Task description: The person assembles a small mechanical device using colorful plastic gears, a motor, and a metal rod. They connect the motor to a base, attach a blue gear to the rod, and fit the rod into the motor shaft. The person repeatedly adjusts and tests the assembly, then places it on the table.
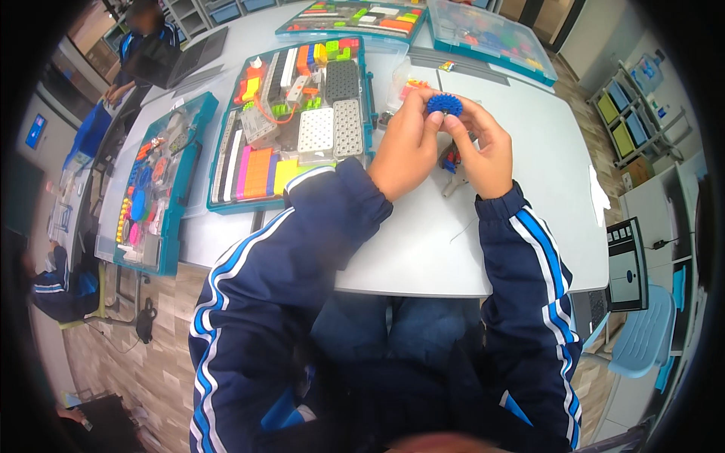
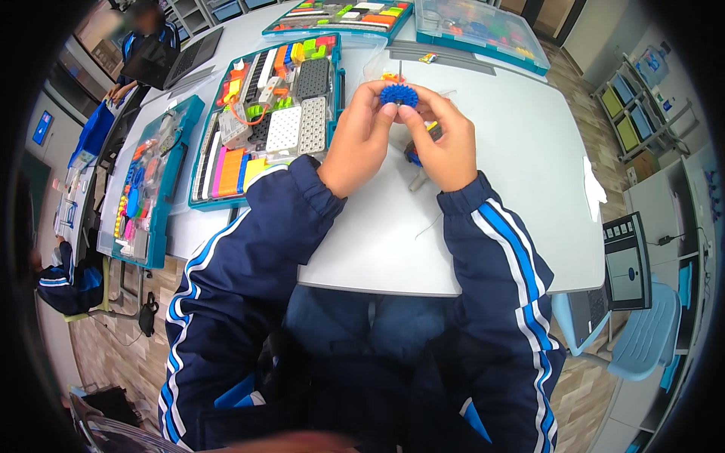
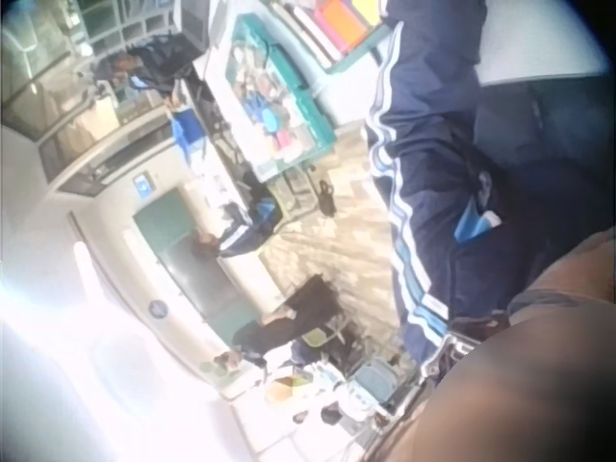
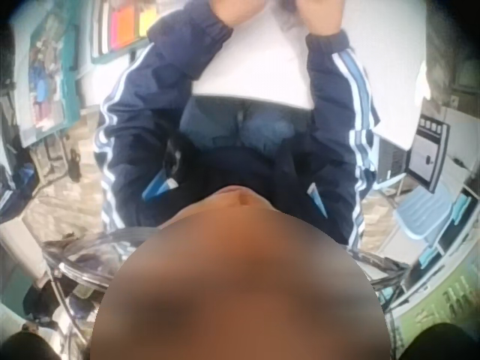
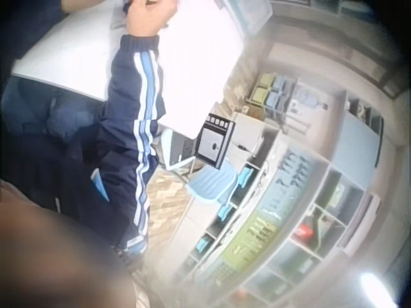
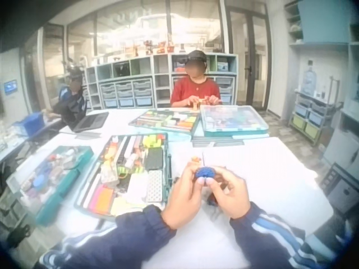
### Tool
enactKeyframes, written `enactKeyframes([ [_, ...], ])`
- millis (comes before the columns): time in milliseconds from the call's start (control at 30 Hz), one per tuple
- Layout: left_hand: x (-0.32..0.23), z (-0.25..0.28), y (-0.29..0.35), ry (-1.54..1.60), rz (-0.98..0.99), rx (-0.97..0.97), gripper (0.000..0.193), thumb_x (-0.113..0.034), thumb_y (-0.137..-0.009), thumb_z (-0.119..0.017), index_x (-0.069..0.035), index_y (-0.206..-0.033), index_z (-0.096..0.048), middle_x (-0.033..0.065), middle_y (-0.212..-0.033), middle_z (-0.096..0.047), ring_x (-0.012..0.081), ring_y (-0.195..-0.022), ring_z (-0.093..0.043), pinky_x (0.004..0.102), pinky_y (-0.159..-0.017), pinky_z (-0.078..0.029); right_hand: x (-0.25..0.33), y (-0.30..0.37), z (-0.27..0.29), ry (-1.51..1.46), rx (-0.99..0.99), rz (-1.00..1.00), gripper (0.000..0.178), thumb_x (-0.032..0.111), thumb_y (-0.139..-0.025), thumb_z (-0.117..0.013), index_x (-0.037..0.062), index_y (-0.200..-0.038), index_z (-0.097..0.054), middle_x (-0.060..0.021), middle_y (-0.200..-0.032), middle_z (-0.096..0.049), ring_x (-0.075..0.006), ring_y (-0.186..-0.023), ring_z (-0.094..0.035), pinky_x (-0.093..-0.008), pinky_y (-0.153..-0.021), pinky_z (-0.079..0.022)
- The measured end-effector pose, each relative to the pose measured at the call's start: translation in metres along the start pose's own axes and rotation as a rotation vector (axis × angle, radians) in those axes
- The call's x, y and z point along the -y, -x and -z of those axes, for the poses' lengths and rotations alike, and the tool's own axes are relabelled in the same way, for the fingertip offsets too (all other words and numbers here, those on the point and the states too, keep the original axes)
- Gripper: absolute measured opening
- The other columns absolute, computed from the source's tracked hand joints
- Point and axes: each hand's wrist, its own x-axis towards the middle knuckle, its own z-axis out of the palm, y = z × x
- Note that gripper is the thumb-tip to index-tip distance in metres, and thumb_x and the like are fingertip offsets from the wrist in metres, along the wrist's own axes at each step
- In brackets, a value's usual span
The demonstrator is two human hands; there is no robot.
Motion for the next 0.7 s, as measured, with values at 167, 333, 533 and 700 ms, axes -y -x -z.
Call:
enactKeyframes([
  [167,-0.011,0.000,0.001,-0.042,-0.019,0.008,0.019,-0.003,-0.096,-0.043,0.004,-0.114,-0.043,0.0200,-0.099,-0.057,0.0289,-0.090,-0.062,0.0365,-0.080,-0.049,0.002,0.000,0.000,-0.010,0.003,-0.022,0.029,0.009,-0.089,-0.062,0.0006,-0.116,-0.062,-0.0124,-0.095,-0.068,-0.0175,-0.087,-0.069,-0.0269,-0.077,-0.050],
  [333,-0.015,-0.001,0.002,-0.052,-0.007,0.012,0.020,-0.003,-0.097,-0.042,0.005,-0.115,-0.042,0.0187,-0.098,-0.056,0.0265,-0.086,-0.062,0.0351,-0.077,-0.051,0.003,0.000,-0.001,-0.028,-0.011,-0.002,0.029,0.008,-0.088,-0.063,-0.0014,-0.115,-0.061,-0.0123,-0.097,-0.068,-0.0163,-0.086,-0.068,-0.0269,-0.077,-0.050],
  [533,-0.015,-0.001,0.002,-0.065,-0.010,0.017,0.021,-0.003,-0.096,-0.042,0.005,-0.116,-0.041,0.0186,-0.100,-0.055,0.0256,-0.085,-0.061,0.0344,-0.077,-0.050,0.004,-0.001,0.001,-0.008,-0.004,0.008,0.028,0.007,-0.087,-0.064,-0.0025,-0.114,-0.060,-0.0126,-0.098,-0.069,-0.0161,-0.086,-0.068,-0.0272,-0.079,-0.051],
  [700,-0.014,0.000,0.002,-0.078,-0.016,0.023,0.021,-0.003,-0.096,-0.042,0.005,-0.116,-0.041,0.0181,-0.099,-0.054,0.0246,-0.085,-0.061,0.0342,-0.077,-0.050,0.003,-0.001,0.000,-0.032,-0.015,0.018,0.028,0.006,-0.088,-0.064,-0.0029,-0.114,-0.060,-0.0118,-0.098,-0.069,-0.0163,-0.086,-0.067,-0.0273,-0.080,-0.051],
])
